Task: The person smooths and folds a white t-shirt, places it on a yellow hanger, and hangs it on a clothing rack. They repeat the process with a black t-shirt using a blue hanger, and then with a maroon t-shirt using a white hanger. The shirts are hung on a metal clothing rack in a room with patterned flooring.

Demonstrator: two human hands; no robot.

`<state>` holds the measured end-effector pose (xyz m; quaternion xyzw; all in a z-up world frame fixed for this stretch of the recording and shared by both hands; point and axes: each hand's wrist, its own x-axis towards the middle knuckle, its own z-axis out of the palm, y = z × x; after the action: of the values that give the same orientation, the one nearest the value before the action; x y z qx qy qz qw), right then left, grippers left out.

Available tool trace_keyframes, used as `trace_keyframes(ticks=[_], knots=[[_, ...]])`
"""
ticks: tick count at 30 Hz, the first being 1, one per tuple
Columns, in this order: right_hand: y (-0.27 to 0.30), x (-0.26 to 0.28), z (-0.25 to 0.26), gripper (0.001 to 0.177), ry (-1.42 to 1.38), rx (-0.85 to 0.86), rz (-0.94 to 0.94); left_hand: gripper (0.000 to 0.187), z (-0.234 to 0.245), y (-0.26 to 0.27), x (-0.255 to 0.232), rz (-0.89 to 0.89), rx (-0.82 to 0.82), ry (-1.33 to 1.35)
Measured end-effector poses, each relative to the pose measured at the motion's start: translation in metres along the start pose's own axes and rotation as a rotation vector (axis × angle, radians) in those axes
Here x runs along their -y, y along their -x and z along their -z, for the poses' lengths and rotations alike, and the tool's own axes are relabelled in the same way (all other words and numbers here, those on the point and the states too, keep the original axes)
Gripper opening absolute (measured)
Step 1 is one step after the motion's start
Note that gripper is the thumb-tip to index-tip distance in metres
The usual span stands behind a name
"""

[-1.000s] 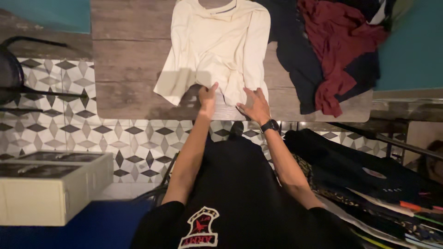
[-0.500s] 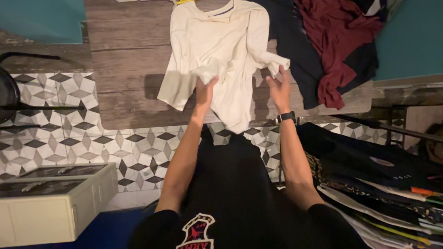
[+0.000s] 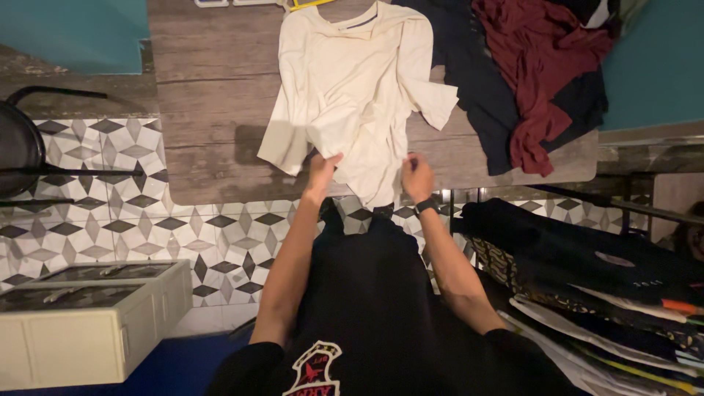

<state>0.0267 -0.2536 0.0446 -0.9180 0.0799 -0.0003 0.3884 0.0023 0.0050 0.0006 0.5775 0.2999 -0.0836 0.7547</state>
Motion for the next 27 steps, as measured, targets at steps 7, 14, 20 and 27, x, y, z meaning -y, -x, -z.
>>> trace_keyframes(ticks=[7, 14, 20, 27], knots=[[-0.037, -0.025, 0.042, 0.017, -0.355, -0.267, -0.059, 0.036, 0.032, 0.001, -0.012, -0.198, -0.069, 0.025], [-0.043, -0.033, 0.048, 0.015, -0.321, -0.326, -0.171, 0.031, 0.023, 0.031, -0.002, -0.251, -0.091, 0.001], [-0.040, -0.034, 0.036, 0.015, -0.619, -0.212, -0.393, 0.034, 0.021, 0.050, -0.002, -0.464, -0.171, -0.074], [-0.037, -0.035, 0.021, 0.014, -0.544, -0.207, -0.344, 0.065, 0.019, 0.086, -0.022, -0.046, 0.110, 0.240]])
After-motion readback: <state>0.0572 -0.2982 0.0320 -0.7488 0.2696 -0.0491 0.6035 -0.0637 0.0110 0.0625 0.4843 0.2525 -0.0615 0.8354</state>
